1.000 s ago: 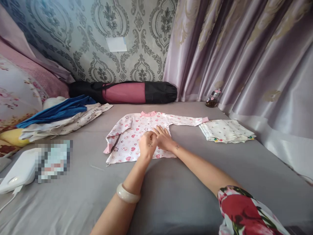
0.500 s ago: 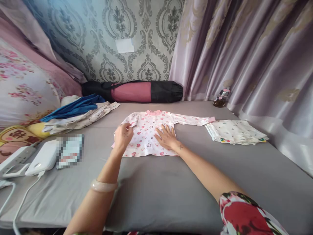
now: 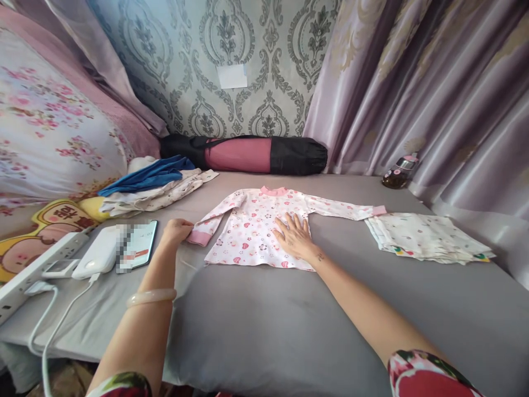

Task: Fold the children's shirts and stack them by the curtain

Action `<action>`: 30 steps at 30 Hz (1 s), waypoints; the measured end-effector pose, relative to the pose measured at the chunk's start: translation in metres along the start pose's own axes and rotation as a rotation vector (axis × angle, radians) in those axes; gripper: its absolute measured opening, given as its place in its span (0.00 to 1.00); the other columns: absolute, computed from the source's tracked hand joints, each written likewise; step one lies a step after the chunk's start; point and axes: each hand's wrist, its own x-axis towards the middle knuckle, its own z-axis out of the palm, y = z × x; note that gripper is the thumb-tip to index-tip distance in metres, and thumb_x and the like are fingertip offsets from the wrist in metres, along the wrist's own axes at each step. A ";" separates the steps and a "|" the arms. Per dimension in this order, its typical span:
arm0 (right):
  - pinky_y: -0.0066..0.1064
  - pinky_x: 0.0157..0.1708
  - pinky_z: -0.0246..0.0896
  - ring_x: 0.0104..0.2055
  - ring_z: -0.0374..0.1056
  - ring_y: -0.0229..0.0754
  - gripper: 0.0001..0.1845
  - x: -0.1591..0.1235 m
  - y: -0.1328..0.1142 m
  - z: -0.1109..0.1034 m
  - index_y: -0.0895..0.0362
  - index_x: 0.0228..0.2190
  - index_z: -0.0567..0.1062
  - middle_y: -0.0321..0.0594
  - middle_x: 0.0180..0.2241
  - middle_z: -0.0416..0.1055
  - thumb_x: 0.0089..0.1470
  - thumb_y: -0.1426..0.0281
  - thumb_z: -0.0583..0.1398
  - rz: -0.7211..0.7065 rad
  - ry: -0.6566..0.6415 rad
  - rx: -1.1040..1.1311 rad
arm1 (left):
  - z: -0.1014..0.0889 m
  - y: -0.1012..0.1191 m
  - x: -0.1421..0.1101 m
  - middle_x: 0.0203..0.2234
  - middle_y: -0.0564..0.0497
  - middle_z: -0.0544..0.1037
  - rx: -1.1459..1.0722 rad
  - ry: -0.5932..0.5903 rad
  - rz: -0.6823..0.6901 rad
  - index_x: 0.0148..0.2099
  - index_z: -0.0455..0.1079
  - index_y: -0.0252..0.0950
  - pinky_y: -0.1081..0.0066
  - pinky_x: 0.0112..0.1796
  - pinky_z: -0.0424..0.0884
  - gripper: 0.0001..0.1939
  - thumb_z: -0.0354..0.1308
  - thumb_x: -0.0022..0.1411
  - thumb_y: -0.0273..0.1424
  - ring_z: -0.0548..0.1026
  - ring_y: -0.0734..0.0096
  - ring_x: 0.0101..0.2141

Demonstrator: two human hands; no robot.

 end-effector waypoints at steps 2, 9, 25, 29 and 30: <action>0.58 0.66 0.25 0.72 0.31 0.60 0.35 0.000 0.000 0.001 0.48 0.67 0.54 0.44 0.71 0.37 0.65 0.48 0.39 0.001 0.007 0.007 | 0.001 0.007 -0.006 0.16 0.52 0.70 0.002 -0.039 -0.031 0.26 0.74 0.37 0.70 0.25 0.61 0.11 0.60 0.43 0.39 0.69 0.65 0.22; 0.57 0.66 0.25 0.72 0.31 0.59 0.35 0.001 0.001 0.004 0.47 0.67 0.54 0.43 0.71 0.37 0.65 0.48 0.39 0.006 0.019 -0.005 | 0.010 0.055 -0.033 0.19 0.54 0.69 -0.120 -0.220 -0.003 0.29 0.75 0.35 0.71 0.25 0.56 0.24 0.62 0.41 0.53 0.64 0.70 0.24; 0.55 0.67 0.26 0.72 0.32 0.58 0.36 -0.002 0.001 0.003 0.48 0.67 0.56 0.45 0.71 0.39 0.65 0.47 0.37 -0.005 0.040 0.020 | 0.062 0.093 -0.039 0.15 0.57 0.62 0.003 -0.218 0.090 0.21 0.62 0.38 0.72 0.24 0.54 0.17 0.64 0.46 0.43 0.64 0.72 0.22; 0.55 0.67 0.25 0.72 0.31 0.58 0.36 -0.002 0.003 0.005 0.47 0.67 0.55 0.44 0.71 0.39 0.65 0.47 0.37 -0.009 0.053 0.020 | 0.040 0.088 -0.031 0.14 0.57 0.64 -0.119 -0.406 0.058 0.21 0.65 0.37 0.73 0.23 0.54 0.19 0.66 0.41 0.45 0.61 0.75 0.20; 0.55 0.67 0.25 0.72 0.31 0.58 0.36 -0.001 0.003 0.005 0.47 0.67 0.55 0.44 0.71 0.38 0.65 0.47 0.37 -0.009 0.052 0.019 | 0.032 0.088 -0.028 0.14 0.57 0.65 -0.150 -0.450 0.062 0.21 0.65 0.36 0.73 0.23 0.54 0.20 0.67 0.39 0.45 0.62 0.75 0.20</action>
